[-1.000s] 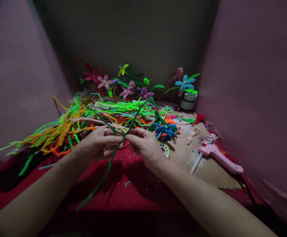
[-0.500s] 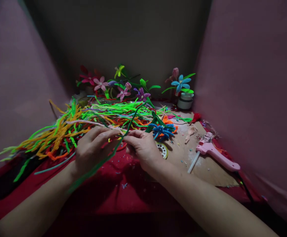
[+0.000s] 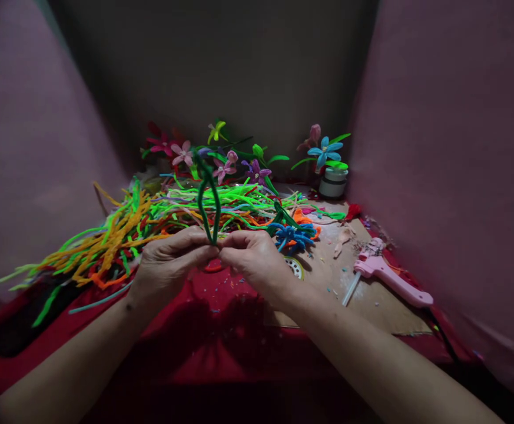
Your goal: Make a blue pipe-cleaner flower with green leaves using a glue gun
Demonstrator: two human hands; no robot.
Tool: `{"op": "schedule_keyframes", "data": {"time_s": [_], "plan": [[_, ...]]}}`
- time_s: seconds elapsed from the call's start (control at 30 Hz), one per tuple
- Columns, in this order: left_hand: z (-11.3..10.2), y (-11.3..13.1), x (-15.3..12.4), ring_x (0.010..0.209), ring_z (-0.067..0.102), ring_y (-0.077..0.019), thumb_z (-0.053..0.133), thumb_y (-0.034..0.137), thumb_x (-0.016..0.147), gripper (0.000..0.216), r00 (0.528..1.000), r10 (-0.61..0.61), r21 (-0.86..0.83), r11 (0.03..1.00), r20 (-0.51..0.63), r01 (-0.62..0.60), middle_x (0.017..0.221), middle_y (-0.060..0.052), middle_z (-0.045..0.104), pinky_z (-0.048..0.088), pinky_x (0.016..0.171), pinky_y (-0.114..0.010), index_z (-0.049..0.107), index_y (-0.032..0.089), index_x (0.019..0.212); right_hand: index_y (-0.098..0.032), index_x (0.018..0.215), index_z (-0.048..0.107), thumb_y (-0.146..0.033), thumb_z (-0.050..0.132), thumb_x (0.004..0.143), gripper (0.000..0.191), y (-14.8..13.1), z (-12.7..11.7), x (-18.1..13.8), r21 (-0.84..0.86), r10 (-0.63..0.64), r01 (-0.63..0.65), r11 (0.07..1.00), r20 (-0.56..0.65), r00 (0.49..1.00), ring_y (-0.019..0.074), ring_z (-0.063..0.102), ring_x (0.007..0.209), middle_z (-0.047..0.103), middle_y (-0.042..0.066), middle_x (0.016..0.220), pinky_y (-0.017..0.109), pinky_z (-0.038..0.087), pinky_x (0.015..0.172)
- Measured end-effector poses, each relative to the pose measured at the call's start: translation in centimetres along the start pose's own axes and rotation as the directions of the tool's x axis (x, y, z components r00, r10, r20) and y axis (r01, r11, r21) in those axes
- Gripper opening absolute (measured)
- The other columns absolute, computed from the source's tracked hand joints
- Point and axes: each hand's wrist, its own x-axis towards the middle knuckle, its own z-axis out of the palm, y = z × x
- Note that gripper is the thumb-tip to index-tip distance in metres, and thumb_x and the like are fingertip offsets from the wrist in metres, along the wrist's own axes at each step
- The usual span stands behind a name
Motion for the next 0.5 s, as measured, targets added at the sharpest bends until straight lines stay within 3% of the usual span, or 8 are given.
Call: {"op": "schedule_keyframes", "data": {"time_s": [0.13,0.3,0.5], "plan": [[-0.3,1.7,0.6,0.051,0.043,-0.0078,0.066,0.023,0.073,0.009,0.996,-0.084,-0.072,0.994,0.020,0.085,0.058,0.002,0.048,0.033,0.047,-0.022,0.068,0.016,0.068,-0.016,0.070,0.062,-0.017,0.064,0.065,0.005,0.3,0.2,0.3,0.228,-0.099,0.084,0.970,0.051,0.994,0.0088,0.052,0.064,0.058,-0.003,0.066,0.024,0.040,0.068],[-0.4,3.8,1.4,0.060,0.048,-0.0085,0.071,0.020,0.067,0.013,0.997,-0.062,0.008,0.998,-0.038,0.062,0.064,0.001,0.050,0.040,0.055,-0.020,0.065,0.014,0.056,-0.016,0.067,0.057,-0.009,0.062,0.060,0.011,-0.4,0.7,0.5,0.478,-0.040,0.010,0.878,0.053,0.998,0.0083,0.053,0.059,0.054,-0.005,0.061,0.025,0.044,0.068],[0.7,3.3,1.5,0.052,0.057,-0.0117,0.071,0.022,0.066,0.013,0.970,-0.239,-0.358,0.910,-0.037,0.210,0.059,0.002,0.058,0.049,0.051,-0.024,0.060,0.016,0.065,-0.015,0.065,0.053,-0.008,0.055,0.062,0.008,-0.9,1.7,0.7,0.610,-0.014,-0.048,0.791,0.096,0.995,0.0077,0.050,0.051,0.053,-0.003,0.058,0.023,0.045,0.055]]}}
